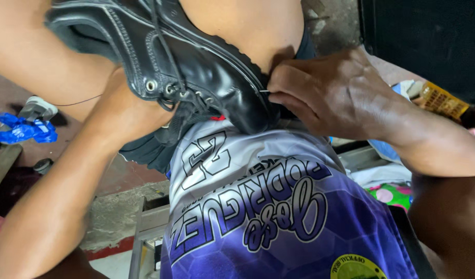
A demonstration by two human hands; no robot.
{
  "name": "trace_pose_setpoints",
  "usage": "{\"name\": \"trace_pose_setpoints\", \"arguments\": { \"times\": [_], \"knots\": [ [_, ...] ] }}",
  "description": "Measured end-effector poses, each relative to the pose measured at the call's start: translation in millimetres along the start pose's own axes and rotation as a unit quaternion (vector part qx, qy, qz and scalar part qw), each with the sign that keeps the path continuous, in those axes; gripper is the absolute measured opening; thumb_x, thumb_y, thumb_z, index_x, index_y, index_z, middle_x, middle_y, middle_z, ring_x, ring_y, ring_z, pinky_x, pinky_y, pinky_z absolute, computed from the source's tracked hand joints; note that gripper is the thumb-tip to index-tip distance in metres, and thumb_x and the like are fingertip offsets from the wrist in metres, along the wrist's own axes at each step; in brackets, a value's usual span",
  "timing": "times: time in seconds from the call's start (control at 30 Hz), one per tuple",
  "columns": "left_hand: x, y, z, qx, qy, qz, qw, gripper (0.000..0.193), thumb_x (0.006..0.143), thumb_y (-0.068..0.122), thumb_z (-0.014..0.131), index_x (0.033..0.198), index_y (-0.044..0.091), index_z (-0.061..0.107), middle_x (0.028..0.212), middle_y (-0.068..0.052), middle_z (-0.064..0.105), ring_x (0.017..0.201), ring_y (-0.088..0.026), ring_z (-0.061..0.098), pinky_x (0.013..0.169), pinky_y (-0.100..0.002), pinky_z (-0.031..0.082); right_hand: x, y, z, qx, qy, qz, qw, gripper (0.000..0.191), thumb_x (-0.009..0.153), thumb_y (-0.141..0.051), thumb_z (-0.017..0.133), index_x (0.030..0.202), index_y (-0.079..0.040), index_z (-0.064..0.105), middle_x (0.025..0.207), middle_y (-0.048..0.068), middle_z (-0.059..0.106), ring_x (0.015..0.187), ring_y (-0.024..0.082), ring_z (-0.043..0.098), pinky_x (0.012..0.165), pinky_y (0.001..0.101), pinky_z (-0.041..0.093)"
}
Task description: The person holds a black shoe on their lap and uses a needle and thread to stitch the upper part of the shoe. They repeatedly push the needle through the leather and pull the thread to secure the seam.
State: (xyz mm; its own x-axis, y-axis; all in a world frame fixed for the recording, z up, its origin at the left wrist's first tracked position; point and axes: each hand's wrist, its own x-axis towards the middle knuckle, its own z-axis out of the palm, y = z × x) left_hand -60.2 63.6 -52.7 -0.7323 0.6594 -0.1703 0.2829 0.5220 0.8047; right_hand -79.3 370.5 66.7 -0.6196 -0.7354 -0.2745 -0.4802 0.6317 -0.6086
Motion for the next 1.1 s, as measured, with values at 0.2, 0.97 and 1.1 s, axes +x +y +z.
{"name": "trace_pose_setpoints", "arguments": {
  "times": [0.2, 0.97, 1.1],
  "knots": [
    [-3.7, -37.4, 25.0, -0.097, -0.106, -0.055, 0.988, 0.009, 0.08, 0.005, 0.069, 0.088, 0.004, 0.071, 0.079, -0.014, 0.069, 0.071, -0.031, 0.066, 0.064, -0.044, 0.052, 4.7, -5.7, 2.4, 0.007, 0.013, -0.023, 1.0, 0.015, 0.1, -0.002, 0.067, 0.095, -0.003, 0.053, 0.079, 0.012, 0.059, 0.06, 0.025, 0.061, 0.048, 0.0401, 0.044],
    [3.1, -48.1, 7.5, -0.134, -0.128, -0.046, 0.982, 0.015, 0.074, 0.002, 0.068, 0.088, 0.003, 0.073, 0.079, -0.014, 0.07, 0.071, -0.027, 0.067, 0.063, -0.042, 0.053, 24.3, -24.5, -9.0, -0.153, 0.019, 0.01, 0.988, 0.013, 0.092, -0.007, 0.062, 0.102, -0.002, 0.056, 0.103, 0.016, 0.067, 0.083, 0.031, 0.069, 0.068, 0.0401, 0.056],
    [1.4, -47.9, 7.3, -0.128, -0.119, -0.049, 0.983, 0.013, 0.075, 0.003, 0.068, 0.088, 0.003, 0.072, 0.08, -0.015, 0.07, 0.072, -0.03, 0.066, 0.065, -0.043, 0.052, 28.2, -11.1, -14.7, -0.189, 0.018, -0.048, 0.981, 0.018, 0.103, -0.023, 0.063, 0.098, -0.006, 0.061, 0.094, 0.007, 0.066, 0.078, 0.021, 0.068, 0.067, 0.0348, 0.053]
  ]
}}
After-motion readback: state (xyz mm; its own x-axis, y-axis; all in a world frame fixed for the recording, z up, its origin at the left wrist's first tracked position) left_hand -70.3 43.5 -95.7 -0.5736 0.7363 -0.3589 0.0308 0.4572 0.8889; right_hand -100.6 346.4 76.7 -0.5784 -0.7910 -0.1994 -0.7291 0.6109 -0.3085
